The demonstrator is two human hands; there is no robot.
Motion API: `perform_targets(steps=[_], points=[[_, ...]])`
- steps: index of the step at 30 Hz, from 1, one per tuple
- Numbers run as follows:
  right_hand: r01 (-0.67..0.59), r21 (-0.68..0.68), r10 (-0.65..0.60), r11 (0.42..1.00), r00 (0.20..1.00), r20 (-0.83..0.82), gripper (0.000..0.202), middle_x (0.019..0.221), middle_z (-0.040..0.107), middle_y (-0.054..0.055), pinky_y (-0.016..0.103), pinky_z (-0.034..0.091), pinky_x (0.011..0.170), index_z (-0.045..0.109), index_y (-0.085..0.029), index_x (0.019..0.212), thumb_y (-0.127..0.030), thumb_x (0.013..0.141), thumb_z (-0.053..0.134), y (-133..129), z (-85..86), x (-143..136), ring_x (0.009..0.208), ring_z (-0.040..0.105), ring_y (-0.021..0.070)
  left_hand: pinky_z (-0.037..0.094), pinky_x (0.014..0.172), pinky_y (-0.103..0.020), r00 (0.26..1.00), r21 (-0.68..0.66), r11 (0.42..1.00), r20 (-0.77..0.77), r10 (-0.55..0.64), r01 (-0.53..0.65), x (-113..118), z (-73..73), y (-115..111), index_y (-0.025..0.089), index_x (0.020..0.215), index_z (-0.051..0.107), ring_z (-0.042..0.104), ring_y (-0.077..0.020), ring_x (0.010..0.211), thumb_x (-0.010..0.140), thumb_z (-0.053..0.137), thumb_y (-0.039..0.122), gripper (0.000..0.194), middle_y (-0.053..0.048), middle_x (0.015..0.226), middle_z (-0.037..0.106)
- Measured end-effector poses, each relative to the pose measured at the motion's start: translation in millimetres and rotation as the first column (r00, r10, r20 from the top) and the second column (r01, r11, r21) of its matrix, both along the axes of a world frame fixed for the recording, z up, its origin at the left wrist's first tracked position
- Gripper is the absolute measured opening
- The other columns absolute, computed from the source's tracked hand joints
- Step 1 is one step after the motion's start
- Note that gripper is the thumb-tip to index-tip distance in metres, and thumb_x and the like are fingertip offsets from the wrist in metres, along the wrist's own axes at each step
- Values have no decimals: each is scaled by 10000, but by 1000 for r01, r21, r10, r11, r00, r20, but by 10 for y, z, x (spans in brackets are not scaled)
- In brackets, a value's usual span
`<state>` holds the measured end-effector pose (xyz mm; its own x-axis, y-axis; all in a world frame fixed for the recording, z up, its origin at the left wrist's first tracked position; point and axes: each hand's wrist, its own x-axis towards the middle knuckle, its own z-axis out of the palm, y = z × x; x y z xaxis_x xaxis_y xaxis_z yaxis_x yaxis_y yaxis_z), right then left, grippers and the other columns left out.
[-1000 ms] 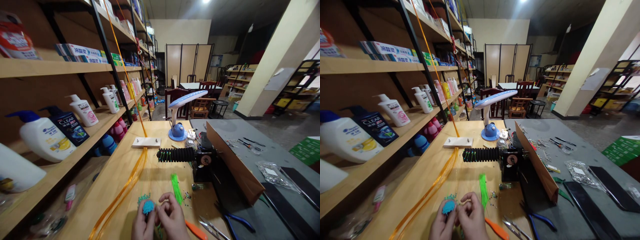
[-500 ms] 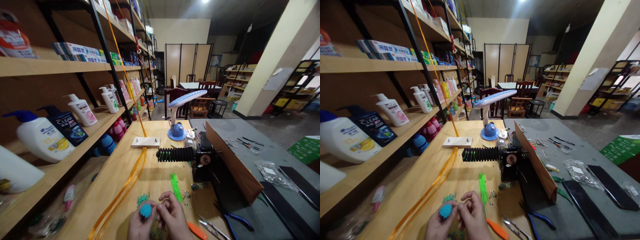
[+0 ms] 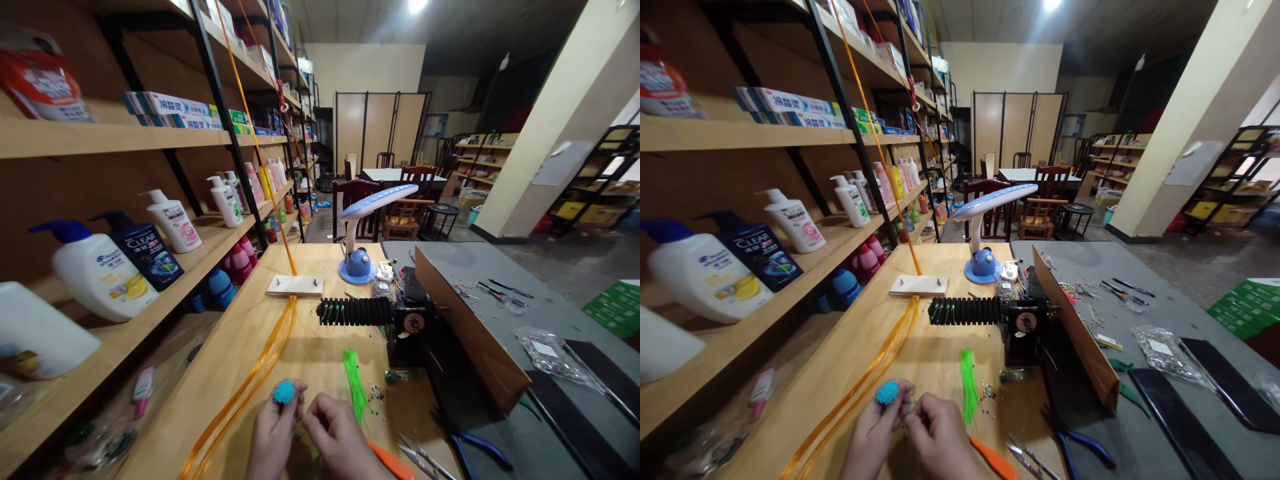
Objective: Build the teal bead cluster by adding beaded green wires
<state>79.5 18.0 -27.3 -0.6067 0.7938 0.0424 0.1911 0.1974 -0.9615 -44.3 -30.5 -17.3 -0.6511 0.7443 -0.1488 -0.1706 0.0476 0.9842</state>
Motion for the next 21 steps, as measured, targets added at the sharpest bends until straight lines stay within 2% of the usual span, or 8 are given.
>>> perform_targets(steps=[3, 6, 8, 10, 13, 15, 17, 21], points=[[12, 48, -13, 999, 1000, 26, 261, 624, 490, -37, 241, 287, 560, 494, -201, 683, -343, 899, 528, -7, 30, -15, 601, 459, 125, 506, 553, -264, 990, 40, 999, 142, 28, -34, 44, 8, 77, 143, 791, 782, 618, -178, 628, 513, 816, 685, 611, -44, 675, 712], [32, 19, -32, 999, 999, 25, 292, 620, 500, -32, 242, 305, 566, 480, -208, 674, -380, 906, 524, -6, 17, -22, 609, 475, 133, 424, 452, -198, 958, 66, 993, 275, 76, -98, 24, 38, 159, 157, 793, 780, 554, -122, 558, 484, 858, 636, 574, -14, 645, 683], [40, -43, -40, 998, 999, -7, 340, 601, 488, -37, 240, 311, 554, 481, -212, 671, -457, 898, 547, 0, -19, -25, 594, 464, 131, 425, 469, -171, 928, 88, 983, 353, 122, -163, -57, 77, 199, 169, 774, 774, 565, -115, 589, 431, 896, 598, 563, -2, 641, 671], [33, -186, -50, 982, 995, -89, 420, 564, 457, -56, 230, 302, 510, 478, -219, 676, -585, 858, 578, 12, -63, -31, 536, 424, 117, 438, 500, -156, 913, 104, 975, 380, 144, -197, -159, 120, 208, 171, 772, 771, 543, -92, 582, 408, 921, 561, 554, 11, 641, 657], [-1, -424, -105, 905, 968, -228, 558, 512, 450, -80, 210, 262, 441, 460, -227, 675, -758, 729, 625, 39, -112, -55, 447, 358, 85, 365, 450, -145, 941, 61, 997, 338, 34, -57, -230, 146, 146, 151, 809, 778, 449, -63, 515, 446, 918, 552, 559, 32, 594, 592], [-20, -511, -141, 860, 951, -275, 610, 496, 492, -75, 200, 234, 415, 466, -224, 677, -802, 658, 657, 59, -122, -79, 413, 354, 72, 329, 443, -149, 943, 17, 999, 329, -52, 49, -187, 117, 71, 134, 778, 767, 391, -54, 494, 470, 916, 546, 535, 57, 555, 512], [-27, -550, -158, 835, 945, -286, 633, 484, 523, -70, 194, 205, 396, 480, -217, 682, -813, 616, 684, 74, -113, -103, 385, 349, 62, 260, 426, -150, 930, 7, 991, 344, -131, 136, -104, 56, 0, 128, 751, 744, 322, -42, 472, 510, 911, 533, 500, 85, 529, 423], [-17, -563, -153, 826, 955, -253, 651, 476, 563, -61, 188, 209, 386, 491, -210, 670, -819, 579, 702, 98, -59, -142, 364, 362, 56, 220, 420, -174, 930, 54, 983, 320, -182, 174, 7, -53, -49, 146, 689, 677, 256, -45, 456, 598, 871, 535, 444, 103, 509, 355]])
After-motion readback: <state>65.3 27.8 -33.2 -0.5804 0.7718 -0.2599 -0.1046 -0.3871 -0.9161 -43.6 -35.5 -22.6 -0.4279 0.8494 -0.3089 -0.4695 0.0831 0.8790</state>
